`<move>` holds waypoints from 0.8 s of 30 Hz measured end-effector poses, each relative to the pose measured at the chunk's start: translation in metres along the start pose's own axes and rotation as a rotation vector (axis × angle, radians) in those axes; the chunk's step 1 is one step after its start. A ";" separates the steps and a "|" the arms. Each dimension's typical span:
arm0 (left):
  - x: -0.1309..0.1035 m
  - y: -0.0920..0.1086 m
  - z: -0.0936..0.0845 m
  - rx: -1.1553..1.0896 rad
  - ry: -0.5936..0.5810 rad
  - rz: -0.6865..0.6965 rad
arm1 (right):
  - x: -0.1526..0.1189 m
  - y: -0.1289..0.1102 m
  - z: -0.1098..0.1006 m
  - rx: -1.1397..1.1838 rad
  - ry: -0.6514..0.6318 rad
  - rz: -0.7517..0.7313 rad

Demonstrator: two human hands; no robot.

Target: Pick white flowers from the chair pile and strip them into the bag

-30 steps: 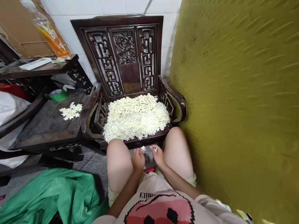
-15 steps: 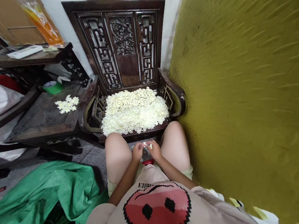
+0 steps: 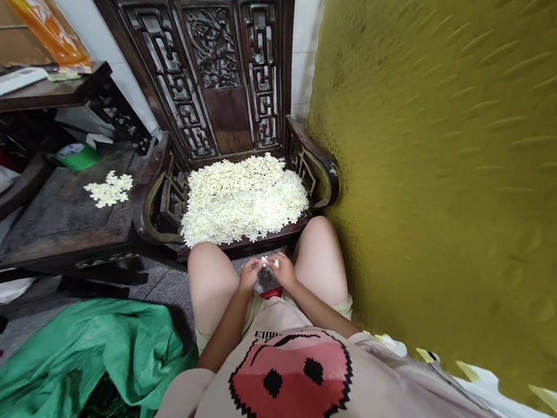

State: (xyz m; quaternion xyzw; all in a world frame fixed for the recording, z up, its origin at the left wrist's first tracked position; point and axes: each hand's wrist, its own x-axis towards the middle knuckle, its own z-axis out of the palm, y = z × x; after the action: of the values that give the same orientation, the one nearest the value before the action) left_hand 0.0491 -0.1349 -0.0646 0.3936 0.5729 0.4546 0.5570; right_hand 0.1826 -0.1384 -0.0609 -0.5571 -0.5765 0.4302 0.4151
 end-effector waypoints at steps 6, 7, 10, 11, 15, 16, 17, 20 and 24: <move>0.000 -0.004 -0.003 -0.010 0.001 -0.024 | -0.001 0.002 0.003 0.024 0.008 0.013; 0.000 -0.006 -0.003 -0.010 0.000 -0.025 | -0.001 0.003 0.003 0.025 0.007 0.012; -0.002 -0.009 -0.006 -0.022 -0.020 -0.024 | -0.004 0.004 0.003 0.037 -0.002 0.008; -0.002 -0.010 -0.007 -0.032 -0.030 -0.027 | -0.005 0.005 0.003 0.041 -0.005 0.009; -0.005 -0.010 -0.009 -0.075 -0.060 -0.085 | -0.006 0.004 0.002 0.064 -0.011 0.030; -0.005 -0.010 -0.009 -0.084 -0.068 -0.108 | -0.006 0.003 0.002 0.077 -0.009 0.036; -0.005 -0.009 -0.009 -0.094 -0.076 -0.129 | -0.006 0.003 0.002 0.093 -0.008 0.044; -0.006 -0.009 -0.009 -0.152 -0.107 -0.168 | -0.004 0.001 0.002 0.150 -0.012 0.085; -0.006 -0.011 -0.010 -0.252 -0.152 -0.221 | 0.000 0.000 0.000 0.249 -0.071 0.159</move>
State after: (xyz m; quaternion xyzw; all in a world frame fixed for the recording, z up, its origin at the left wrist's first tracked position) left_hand 0.0403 -0.1443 -0.0737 0.2886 0.5074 0.4280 0.6900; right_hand 0.1829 -0.1388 -0.0609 -0.5295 -0.4873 0.5492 0.4249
